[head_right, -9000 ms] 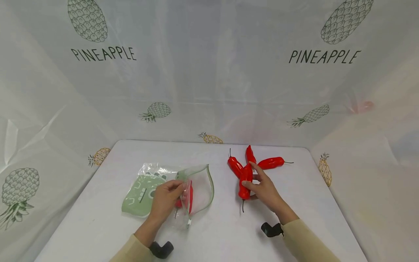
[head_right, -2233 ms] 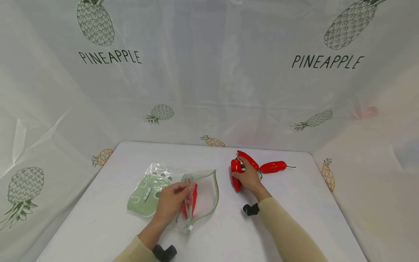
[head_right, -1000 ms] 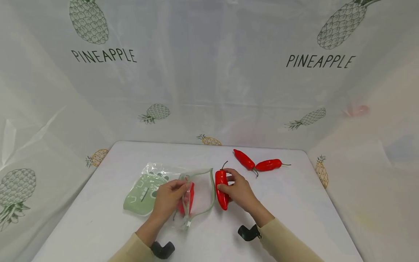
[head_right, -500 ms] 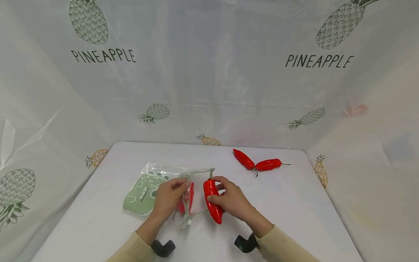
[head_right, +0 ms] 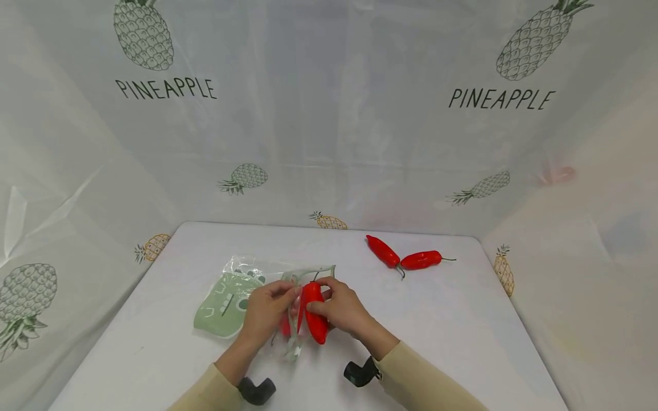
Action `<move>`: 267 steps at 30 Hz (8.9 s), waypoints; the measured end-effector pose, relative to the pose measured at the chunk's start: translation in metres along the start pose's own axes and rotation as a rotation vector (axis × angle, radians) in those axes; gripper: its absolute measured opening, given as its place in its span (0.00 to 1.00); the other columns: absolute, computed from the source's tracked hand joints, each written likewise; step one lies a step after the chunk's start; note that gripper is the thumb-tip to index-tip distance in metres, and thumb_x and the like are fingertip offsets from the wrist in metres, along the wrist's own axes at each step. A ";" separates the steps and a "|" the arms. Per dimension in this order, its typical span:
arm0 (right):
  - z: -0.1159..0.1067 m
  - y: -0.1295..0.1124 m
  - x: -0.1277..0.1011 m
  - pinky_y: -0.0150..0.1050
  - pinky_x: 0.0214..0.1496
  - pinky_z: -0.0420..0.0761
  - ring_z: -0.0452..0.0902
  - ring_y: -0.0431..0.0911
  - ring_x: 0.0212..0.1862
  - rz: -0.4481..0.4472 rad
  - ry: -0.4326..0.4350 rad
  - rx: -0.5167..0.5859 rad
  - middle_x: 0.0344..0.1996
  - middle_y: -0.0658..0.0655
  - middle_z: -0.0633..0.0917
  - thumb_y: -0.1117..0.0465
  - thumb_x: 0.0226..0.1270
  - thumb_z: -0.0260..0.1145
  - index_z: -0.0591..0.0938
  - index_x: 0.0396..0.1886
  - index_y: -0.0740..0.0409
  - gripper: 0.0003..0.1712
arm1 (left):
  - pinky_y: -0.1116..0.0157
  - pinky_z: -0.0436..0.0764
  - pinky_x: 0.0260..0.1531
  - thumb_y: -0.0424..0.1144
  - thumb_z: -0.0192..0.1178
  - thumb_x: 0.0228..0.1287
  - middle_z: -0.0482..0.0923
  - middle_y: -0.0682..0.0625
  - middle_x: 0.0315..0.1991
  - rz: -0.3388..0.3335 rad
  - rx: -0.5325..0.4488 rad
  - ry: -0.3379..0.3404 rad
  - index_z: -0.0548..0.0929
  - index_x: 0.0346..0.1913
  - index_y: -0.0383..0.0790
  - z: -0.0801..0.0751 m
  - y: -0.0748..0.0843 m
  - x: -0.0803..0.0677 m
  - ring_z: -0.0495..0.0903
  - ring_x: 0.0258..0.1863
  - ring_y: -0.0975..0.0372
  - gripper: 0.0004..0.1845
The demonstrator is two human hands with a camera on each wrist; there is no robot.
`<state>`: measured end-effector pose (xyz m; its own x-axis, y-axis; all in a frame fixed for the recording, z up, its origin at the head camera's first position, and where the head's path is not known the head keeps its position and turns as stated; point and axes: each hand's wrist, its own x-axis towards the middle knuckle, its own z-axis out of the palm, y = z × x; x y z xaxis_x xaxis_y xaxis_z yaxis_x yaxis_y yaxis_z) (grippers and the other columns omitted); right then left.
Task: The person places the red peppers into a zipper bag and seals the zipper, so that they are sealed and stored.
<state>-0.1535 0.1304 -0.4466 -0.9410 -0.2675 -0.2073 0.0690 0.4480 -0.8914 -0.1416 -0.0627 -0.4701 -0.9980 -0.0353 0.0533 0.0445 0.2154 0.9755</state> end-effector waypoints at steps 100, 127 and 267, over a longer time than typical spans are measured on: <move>-0.105 0.048 0.011 0.52 0.51 0.89 0.82 0.58 0.59 -0.168 0.492 -0.259 0.61 0.63 0.85 0.50 0.74 0.71 0.75 0.73 0.57 0.33 | 0.73 0.85 0.31 0.40 0.72 0.69 0.89 0.47 0.32 0.006 -0.064 0.060 0.92 0.46 0.39 -0.004 -0.007 0.003 0.84 0.30 0.61 0.09; -0.168 0.079 0.057 0.61 0.65 0.81 0.70 0.66 0.74 -0.071 0.383 -0.232 0.77 0.68 0.70 0.56 0.78 0.67 0.61 0.83 0.56 0.41 | 0.71 0.85 0.31 0.39 0.69 0.72 0.87 0.50 0.30 -0.009 -0.045 0.036 0.92 0.46 0.43 -0.005 -0.014 0.002 0.83 0.30 0.61 0.06; 0.007 0.015 0.015 0.50 0.31 0.90 0.88 0.49 0.39 -0.066 0.168 0.287 0.58 0.68 0.82 0.63 0.68 0.72 0.68 0.78 0.55 0.40 | 0.70 0.86 0.30 0.44 0.71 0.70 0.87 0.45 0.28 0.026 -0.079 -0.119 0.92 0.47 0.38 0.011 0.009 -0.014 0.85 0.25 0.60 0.12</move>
<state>-0.1639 0.1270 -0.4660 -0.9863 -0.1335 -0.0971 0.0738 0.1696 -0.9828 -0.1278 -0.0500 -0.4642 -0.9946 0.0863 0.0574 0.0689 0.1372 0.9881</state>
